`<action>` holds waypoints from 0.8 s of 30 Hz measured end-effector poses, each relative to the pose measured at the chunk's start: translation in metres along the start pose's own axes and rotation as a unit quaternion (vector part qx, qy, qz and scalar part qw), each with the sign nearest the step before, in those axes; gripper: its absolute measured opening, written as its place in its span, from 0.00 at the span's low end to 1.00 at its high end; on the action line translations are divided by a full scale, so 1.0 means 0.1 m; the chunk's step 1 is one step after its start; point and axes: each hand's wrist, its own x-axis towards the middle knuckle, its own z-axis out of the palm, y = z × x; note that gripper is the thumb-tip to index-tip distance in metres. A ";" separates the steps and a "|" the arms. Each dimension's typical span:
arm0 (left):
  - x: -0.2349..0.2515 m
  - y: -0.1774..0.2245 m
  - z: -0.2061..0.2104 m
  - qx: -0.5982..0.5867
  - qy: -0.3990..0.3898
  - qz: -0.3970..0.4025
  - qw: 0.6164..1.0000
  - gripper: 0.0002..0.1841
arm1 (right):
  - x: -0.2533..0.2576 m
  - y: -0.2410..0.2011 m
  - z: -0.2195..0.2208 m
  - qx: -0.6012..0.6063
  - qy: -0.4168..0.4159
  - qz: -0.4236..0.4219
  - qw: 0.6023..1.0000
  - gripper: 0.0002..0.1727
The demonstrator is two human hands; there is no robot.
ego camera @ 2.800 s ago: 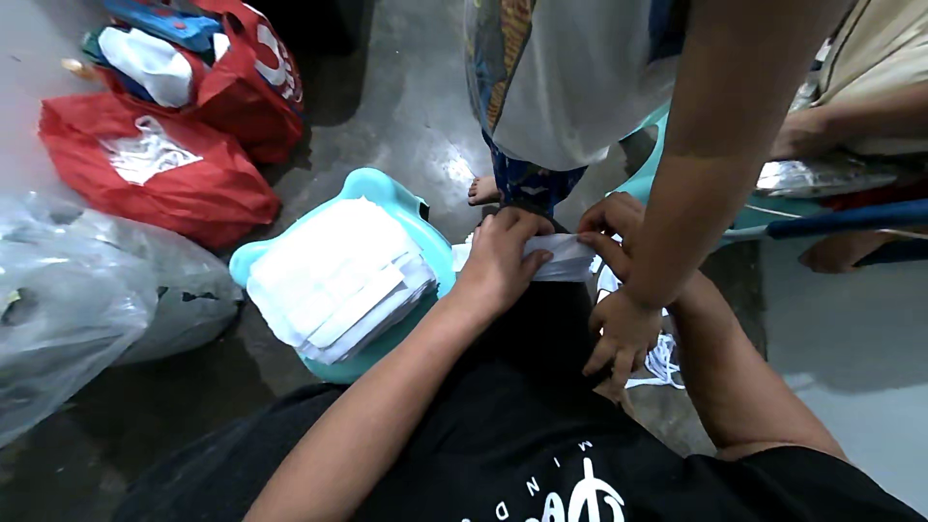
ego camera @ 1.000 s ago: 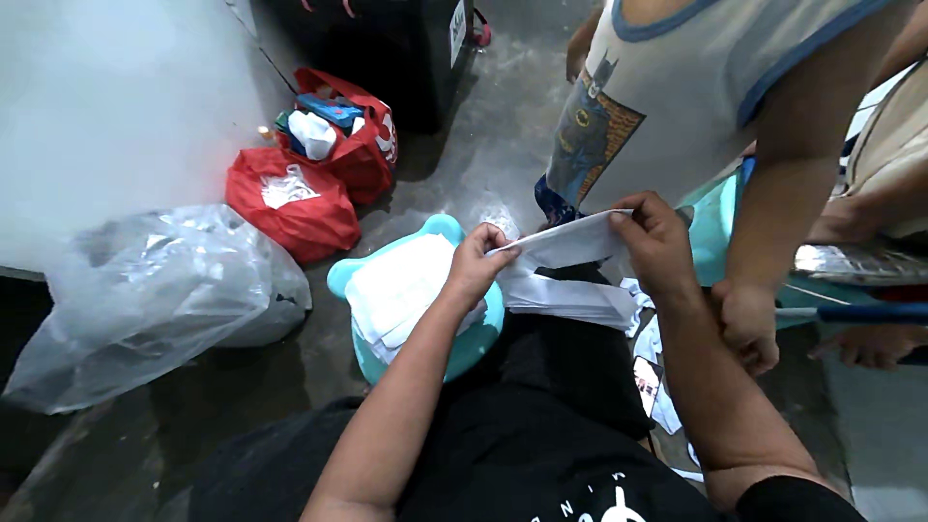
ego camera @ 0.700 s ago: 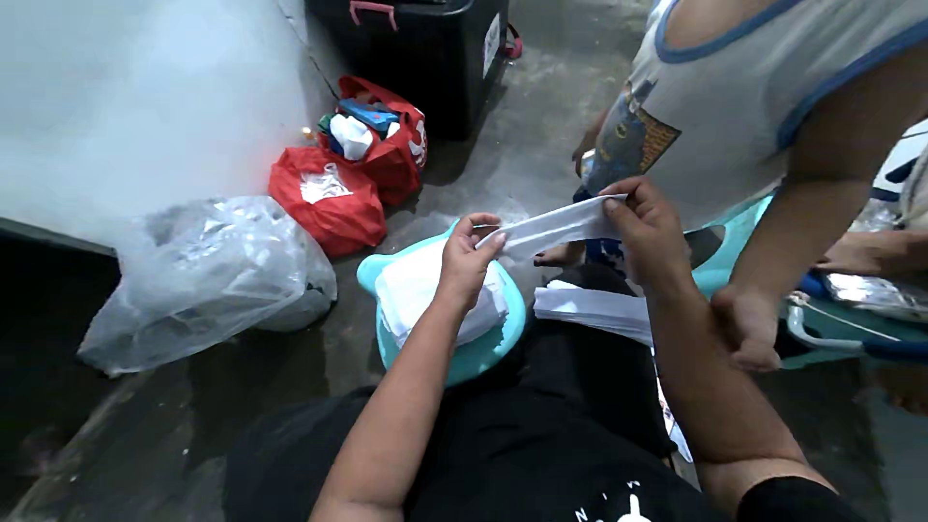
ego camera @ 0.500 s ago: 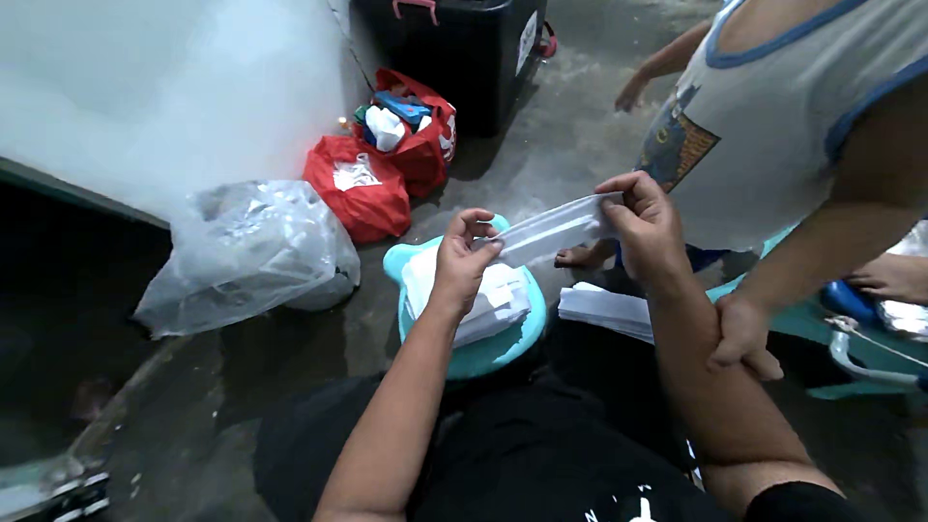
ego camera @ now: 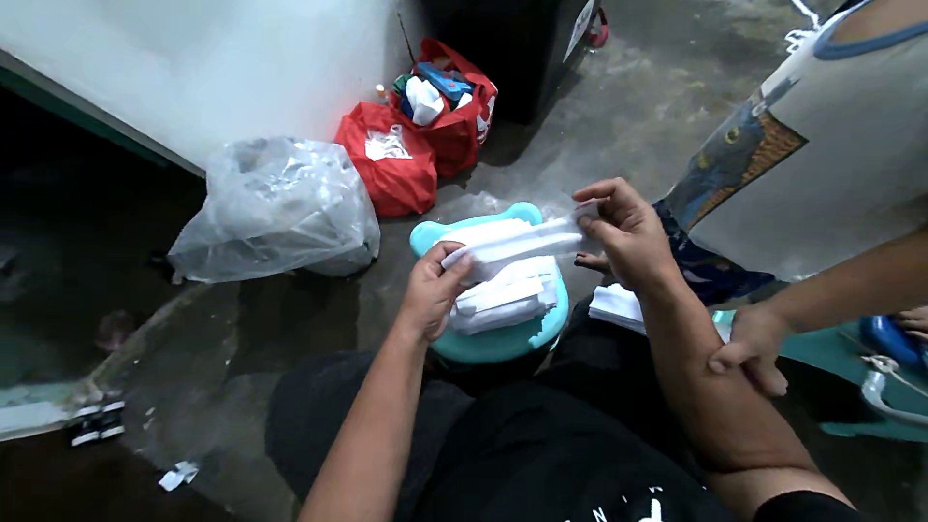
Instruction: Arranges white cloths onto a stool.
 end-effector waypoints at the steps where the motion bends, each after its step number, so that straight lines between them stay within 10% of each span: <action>1: -0.04 -0.01 -0.04 -0.019 0.021 -0.017 0.999 0.08 | -0.02 0.06 0.07 0.018 -0.005 0.030 0.999 0.18; 7: -0.17 -0.25 -0.17 0.108 0.092 -0.127 0.982 0.29 | -0.17 0.52 0.37 -0.017 -0.116 0.224 0.967 0.34; 12: -0.08 -0.16 -0.13 0.148 0.088 -0.034 0.984 0.36 | -0.06 0.45 0.40 -0.036 -0.086 0.187 0.978 0.30; 19: 0.07 -0.21 -0.17 0.383 0.069 -0.066 0.919 0.09 | 0.06 0.63 0.51 -0.112 -0.088 0.228 0.963 0.32; 24: 0.04 -0.16 -0.14 0.375 0.079 -0.088 0.920 0.12 | 0.06 0.64 0.46 -0.143 -0.107 0.214 0.960 0.37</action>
